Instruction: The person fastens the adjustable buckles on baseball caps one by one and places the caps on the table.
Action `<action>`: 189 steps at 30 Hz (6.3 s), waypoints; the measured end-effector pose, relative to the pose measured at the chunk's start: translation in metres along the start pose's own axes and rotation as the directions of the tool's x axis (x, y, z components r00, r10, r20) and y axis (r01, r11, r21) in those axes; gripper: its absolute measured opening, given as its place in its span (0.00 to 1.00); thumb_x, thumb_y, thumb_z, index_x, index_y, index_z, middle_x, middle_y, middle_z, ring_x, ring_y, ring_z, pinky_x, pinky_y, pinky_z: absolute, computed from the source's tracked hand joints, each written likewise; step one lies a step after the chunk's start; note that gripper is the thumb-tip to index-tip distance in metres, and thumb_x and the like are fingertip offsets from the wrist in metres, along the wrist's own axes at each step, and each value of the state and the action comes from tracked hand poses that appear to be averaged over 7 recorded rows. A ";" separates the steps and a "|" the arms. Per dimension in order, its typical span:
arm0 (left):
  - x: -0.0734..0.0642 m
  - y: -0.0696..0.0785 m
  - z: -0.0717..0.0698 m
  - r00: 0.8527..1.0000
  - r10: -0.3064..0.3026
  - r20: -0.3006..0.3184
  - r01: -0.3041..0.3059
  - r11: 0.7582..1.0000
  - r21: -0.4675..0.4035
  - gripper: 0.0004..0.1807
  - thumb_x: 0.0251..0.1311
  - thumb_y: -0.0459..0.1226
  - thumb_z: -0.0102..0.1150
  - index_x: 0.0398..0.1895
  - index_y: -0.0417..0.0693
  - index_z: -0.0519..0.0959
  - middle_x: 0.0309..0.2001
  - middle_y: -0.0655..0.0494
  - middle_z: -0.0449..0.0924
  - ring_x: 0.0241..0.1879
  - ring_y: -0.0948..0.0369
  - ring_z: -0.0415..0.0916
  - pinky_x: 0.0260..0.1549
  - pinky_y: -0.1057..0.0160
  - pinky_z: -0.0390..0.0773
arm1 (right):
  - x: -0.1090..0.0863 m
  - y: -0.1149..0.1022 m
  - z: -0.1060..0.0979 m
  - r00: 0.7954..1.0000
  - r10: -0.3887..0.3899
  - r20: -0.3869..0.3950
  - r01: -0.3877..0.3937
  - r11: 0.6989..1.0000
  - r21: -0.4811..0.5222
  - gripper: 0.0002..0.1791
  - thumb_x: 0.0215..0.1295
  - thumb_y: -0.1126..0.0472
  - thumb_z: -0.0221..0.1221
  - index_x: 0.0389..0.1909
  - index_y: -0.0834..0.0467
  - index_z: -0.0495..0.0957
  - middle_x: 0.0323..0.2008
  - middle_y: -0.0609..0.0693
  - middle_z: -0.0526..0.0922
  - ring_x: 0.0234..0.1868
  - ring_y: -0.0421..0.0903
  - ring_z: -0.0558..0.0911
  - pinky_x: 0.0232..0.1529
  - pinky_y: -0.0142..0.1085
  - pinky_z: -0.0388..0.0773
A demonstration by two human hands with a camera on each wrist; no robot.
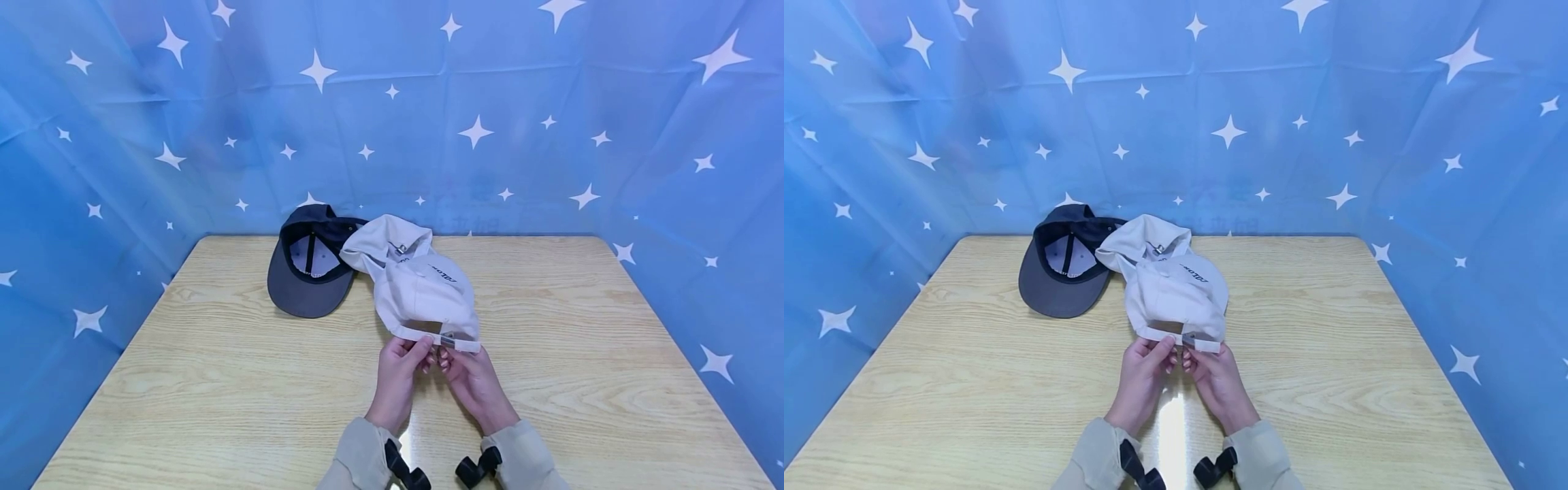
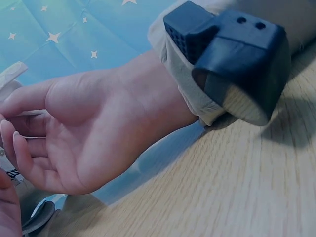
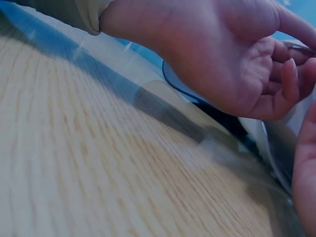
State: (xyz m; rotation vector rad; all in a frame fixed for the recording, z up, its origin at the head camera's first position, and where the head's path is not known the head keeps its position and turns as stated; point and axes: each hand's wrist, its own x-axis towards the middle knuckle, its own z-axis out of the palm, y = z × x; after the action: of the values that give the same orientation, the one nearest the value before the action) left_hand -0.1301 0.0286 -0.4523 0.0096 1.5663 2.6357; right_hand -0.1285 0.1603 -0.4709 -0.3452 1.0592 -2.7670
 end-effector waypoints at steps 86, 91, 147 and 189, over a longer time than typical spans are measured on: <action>0.002 -0.003 0.000 0.999 -0.032 -0.003 0.032 0.997 -0.069 0.11 0.49 0.37 0.63 0.30 0.40 0.74 0.25 0.54 0.76 0.22 0.63 0.71 0.21 0.69 0.69 | 0.000 0.000 0.002 0.999 -0.014 -0.031 0.011 0.995 -0.097 0.07 0.61 0.69 0.52 0.38 0.59 0.76 0.33 0.48 0.79 0.28 0.38 0.77 0.30 0.26 0.74; 0.003 -0.004 -0.002 0.999 -0.029 -0.012 0.029 0.999 -0.036 0.12 0.49 0.38 0.64 0.30 0.38 0.75 0.24 0.54 0.76 0.22 0.63 0.71 0.21 0.69 0.70 | 0.000 0.001 0.002 0.998 -0.015 -0.058 0.008 0.993 -0.121 0.06 0.60 0.68 0.54 0.37 0.58 0.76 0.32 0.47 0.79 0.28 0.38 0.77 0.30 0.26 0.74; 0.003 -0.002 -0.006 0.994 -0.003 0.111 0.028 0.975 -0.221 0.04 0.53 0.35 0.59 0.29 0.47 0.74 0.27 0.57 0.74 0.25 0.65 0.70 0.23 0.71 0.69 | 0.001 -0.002 0.001 1.000 -0.018 -0.010 0.017 0.999 -0.034 0.07 0.62 0.70 0.49 0.37 0.58 0.74 0.30 0.48 0.78 0.29 0.39 0.76 0.32 0.28 0.73; 0.001 -0.002 -0.003 0.998 -0.014 0.054 0.020 0.995 -0.096 0.08 0.51 0.37 0.61 0.31 0.43 0.75 0.25 0.55 0.75 0.23 0.63 0.69 0.22 0.69 0.69 | 0.001 0.001 0.002 1.000 0.000 -0.008 -0.001 0.996 -0.089 0.07 0.61 0.69 0.53 0.38 0.59 0.76 0.33 0.49 0.80 0.30 0.40 0.78 0.32 0.28 0.75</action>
State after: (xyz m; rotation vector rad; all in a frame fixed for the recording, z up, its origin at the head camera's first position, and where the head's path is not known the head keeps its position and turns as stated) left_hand -0.1312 0.0276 -0.4556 0.0603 1.4150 2.6718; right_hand -0.1289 0.1584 -0.4698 -0.3450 1.1866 -2.7293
